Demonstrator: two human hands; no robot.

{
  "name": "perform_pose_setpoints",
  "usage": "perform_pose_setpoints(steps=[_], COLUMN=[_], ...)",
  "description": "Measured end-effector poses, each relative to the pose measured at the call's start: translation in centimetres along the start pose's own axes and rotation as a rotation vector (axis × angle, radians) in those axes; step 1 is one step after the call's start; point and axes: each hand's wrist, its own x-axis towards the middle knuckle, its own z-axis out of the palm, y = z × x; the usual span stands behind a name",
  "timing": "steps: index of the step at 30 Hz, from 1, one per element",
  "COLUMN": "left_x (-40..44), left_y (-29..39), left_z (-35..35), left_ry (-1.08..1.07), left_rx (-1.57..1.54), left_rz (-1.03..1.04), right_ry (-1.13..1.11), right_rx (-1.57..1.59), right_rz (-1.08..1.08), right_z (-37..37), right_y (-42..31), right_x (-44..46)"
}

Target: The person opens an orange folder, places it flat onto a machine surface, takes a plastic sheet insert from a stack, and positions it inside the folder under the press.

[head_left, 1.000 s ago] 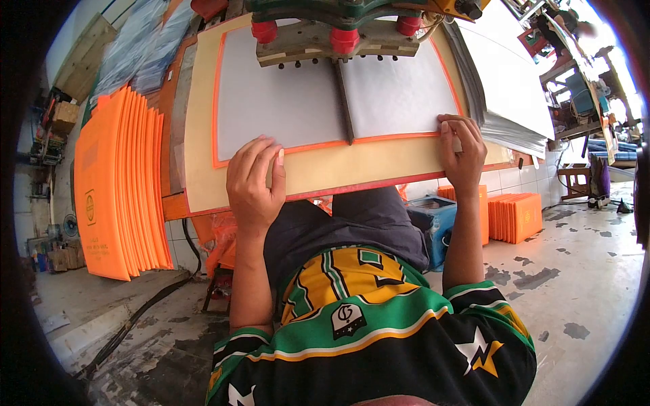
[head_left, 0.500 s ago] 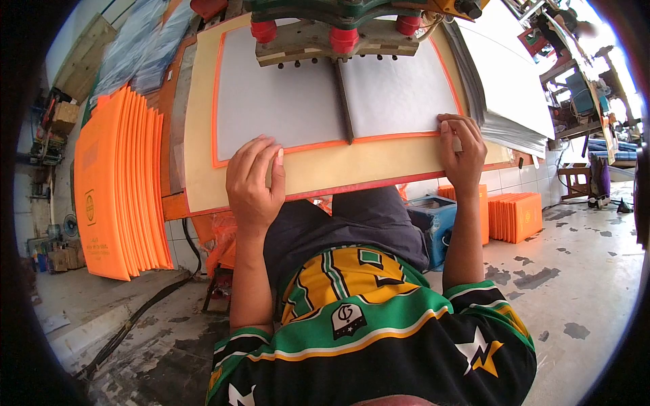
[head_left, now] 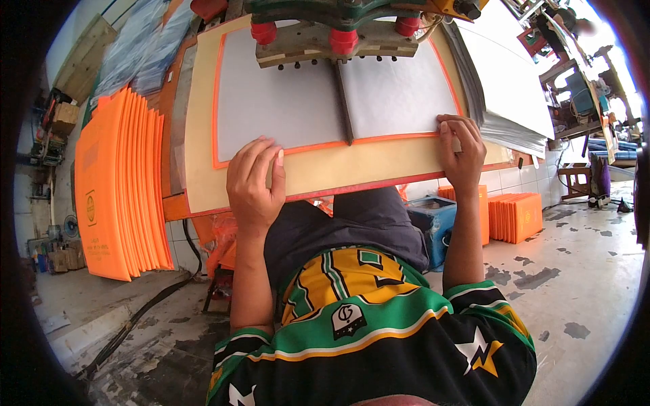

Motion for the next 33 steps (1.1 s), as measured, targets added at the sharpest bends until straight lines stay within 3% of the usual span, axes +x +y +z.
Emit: perform_pose_setpoints(steps=[13,25,33], left_x=[0.8,0.5,3.0], left_y=[0.6,-0.1,1.7], left_z=[-0.7,-0.4,-0.6], left_ry=[-0.144,-0.307,-0.450], left_rx=[0.068,0.122,0.148], left_rz=[-0.002,0.010,-0.016], right_ry=[0.045,-0.042,-0.325], right_rx=[0.016,0.021,-0.068], right_rz=[-0.065,-0.028,-0.051], right_z=[-0.2,-0.2,0.4], right_y=[-0.3,-0.1,-3.9], right_x=[0.2,0.2,1.6])
